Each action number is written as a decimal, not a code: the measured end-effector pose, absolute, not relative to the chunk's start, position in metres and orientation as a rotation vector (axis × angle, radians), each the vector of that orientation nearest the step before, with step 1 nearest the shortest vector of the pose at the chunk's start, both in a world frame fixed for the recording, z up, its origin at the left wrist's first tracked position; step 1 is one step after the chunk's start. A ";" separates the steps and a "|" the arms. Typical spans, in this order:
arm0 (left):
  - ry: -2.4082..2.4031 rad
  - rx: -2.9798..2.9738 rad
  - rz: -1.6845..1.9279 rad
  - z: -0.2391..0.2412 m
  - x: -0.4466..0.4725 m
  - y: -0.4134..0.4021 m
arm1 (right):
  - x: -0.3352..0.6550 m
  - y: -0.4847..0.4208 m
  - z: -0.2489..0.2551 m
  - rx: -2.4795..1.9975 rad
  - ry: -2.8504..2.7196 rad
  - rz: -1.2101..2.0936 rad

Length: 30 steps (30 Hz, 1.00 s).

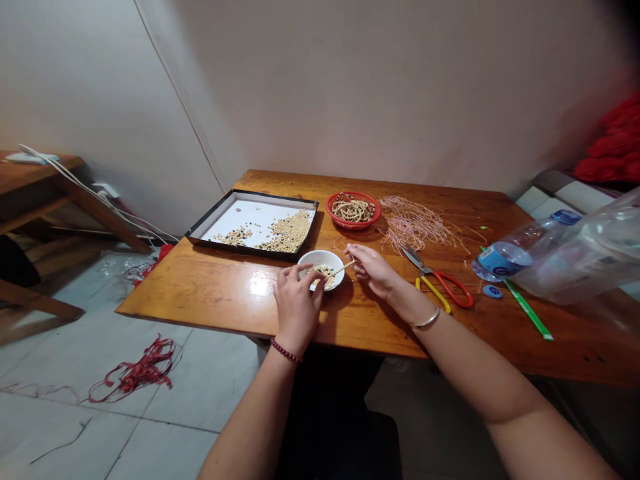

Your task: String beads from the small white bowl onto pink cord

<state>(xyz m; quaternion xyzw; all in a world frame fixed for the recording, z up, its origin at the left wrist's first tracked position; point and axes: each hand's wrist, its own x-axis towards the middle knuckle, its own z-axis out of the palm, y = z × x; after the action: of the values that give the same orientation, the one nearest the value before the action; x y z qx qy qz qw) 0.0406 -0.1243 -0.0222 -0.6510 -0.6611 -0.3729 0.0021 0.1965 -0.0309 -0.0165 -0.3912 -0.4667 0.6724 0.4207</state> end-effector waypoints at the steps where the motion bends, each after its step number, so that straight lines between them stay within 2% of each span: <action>1: -2.075 -2.054 -1.213 -0.024 0.040 -0.123 | 0.197 -0.030 -0.015 -1.002 -1.188 1.622; 3: -2.075 -2.082 -1.323 -0.026 0.039 -0.120 | 0.199 -0.030 -0.012 -1.027 -1.200 1.533; 8: -2.068 -2.122 -1.588 -0.030 0.037 -0.115 | 0.201 -0.029 -0.009 -0.983 -1.210 1.550; 13: -2.070 -2.124 -1.690 -0.029 0.037 -0.115 | 0.199 -0.027 -0.013 -0.939 -1.287 1.417; 19: -2.046 -2.103 -1.807 -0.028 0.037 -0.114 | 0.199 -0.031 -0.009 -0.848 -1.228 1.618; 23: -2.016 -2.115 -1.944 -0.025 0.039 -0.116 | 0.198 -0.037 -0.006 -0.839 -1.423 1.607; 30: -1.974 -2.198 -1.969 -0.018 0.045 -0.121 | 0.196 -0.042 -0.009 -0.741 -1.815 1.511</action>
<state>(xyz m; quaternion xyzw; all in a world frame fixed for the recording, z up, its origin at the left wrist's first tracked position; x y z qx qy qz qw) 0.0447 -0.1211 -0.0180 -0.6063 -0.5445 -0.5430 -0.2027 0.1960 -0.0418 -0.0086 -0.2827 -0.6931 0.5769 0.3269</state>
